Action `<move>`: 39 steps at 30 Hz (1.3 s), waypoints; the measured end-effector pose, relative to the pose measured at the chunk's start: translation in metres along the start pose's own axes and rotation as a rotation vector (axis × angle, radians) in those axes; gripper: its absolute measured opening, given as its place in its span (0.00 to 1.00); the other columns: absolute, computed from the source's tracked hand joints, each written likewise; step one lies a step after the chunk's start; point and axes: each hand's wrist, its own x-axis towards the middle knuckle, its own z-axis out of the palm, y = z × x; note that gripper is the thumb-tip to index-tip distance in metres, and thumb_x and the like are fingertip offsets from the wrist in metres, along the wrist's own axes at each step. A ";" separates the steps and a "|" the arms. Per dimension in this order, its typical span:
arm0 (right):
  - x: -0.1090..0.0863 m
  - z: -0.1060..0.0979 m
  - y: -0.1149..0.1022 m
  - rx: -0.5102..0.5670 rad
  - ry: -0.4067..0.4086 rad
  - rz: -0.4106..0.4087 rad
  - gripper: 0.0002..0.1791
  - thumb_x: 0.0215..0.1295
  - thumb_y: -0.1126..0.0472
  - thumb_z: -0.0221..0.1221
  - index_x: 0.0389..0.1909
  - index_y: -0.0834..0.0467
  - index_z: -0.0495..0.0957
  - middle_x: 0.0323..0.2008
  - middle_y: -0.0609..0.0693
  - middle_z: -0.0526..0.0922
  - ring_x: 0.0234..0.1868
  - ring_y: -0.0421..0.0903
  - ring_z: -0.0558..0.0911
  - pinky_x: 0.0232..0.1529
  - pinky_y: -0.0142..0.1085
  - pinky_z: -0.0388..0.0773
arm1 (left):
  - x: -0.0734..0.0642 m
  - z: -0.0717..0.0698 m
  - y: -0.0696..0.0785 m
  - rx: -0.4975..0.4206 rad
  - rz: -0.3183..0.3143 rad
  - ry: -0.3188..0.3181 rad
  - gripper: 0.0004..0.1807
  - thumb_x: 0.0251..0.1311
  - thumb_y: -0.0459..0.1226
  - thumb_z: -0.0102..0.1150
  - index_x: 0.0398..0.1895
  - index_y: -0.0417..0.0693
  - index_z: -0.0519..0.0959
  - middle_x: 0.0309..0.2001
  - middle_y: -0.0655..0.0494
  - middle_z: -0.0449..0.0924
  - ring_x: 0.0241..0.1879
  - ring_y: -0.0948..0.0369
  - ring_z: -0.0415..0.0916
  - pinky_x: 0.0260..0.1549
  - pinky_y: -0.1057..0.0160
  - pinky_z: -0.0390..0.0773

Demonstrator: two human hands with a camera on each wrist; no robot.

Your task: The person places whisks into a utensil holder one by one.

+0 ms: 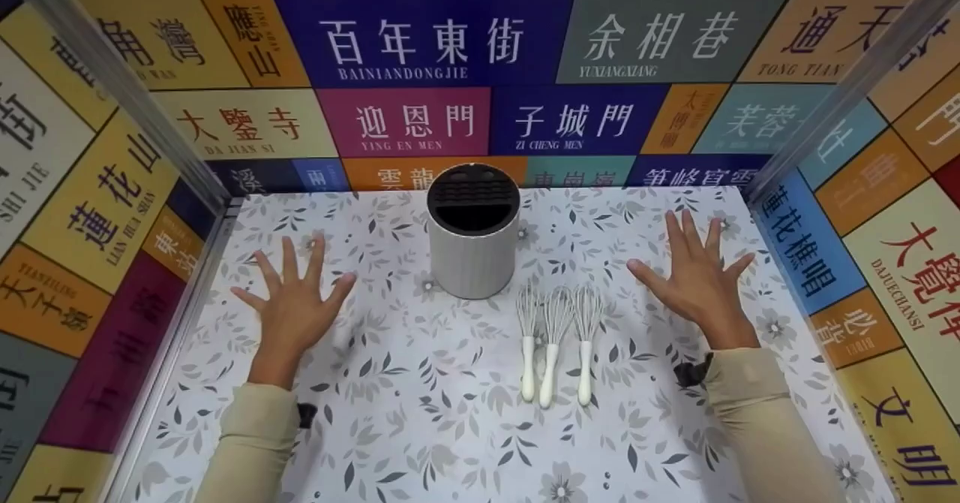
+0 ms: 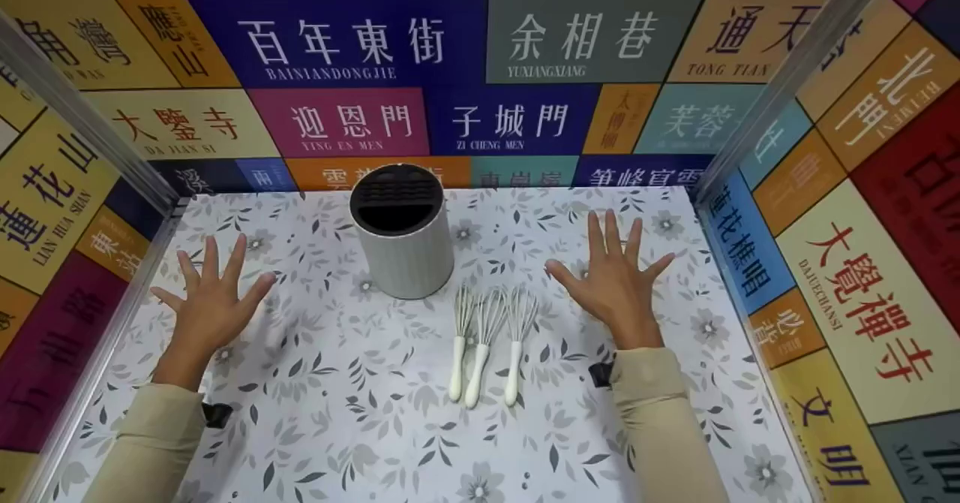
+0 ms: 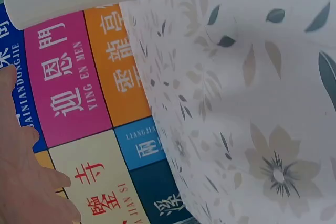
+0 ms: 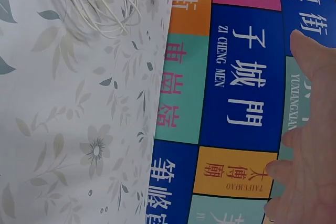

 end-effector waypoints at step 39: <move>-0.069 0.076 -0.023 0.439 -0.239 0.018 0.43 0.75 0.36 0.51 0.79 0.59 0.55 0.71 0.66 0.69 0.61 0.67 0.79 0.56 0.59 0.78 | 0.062 0.028 0.167 -0.987 -0.062 -0.007 0.33 0.77 0.53 0.49 0.81 0.64 0.56 0.80 0.46 0.55 0.78 0.47 0.57 0.70 0.45 0.69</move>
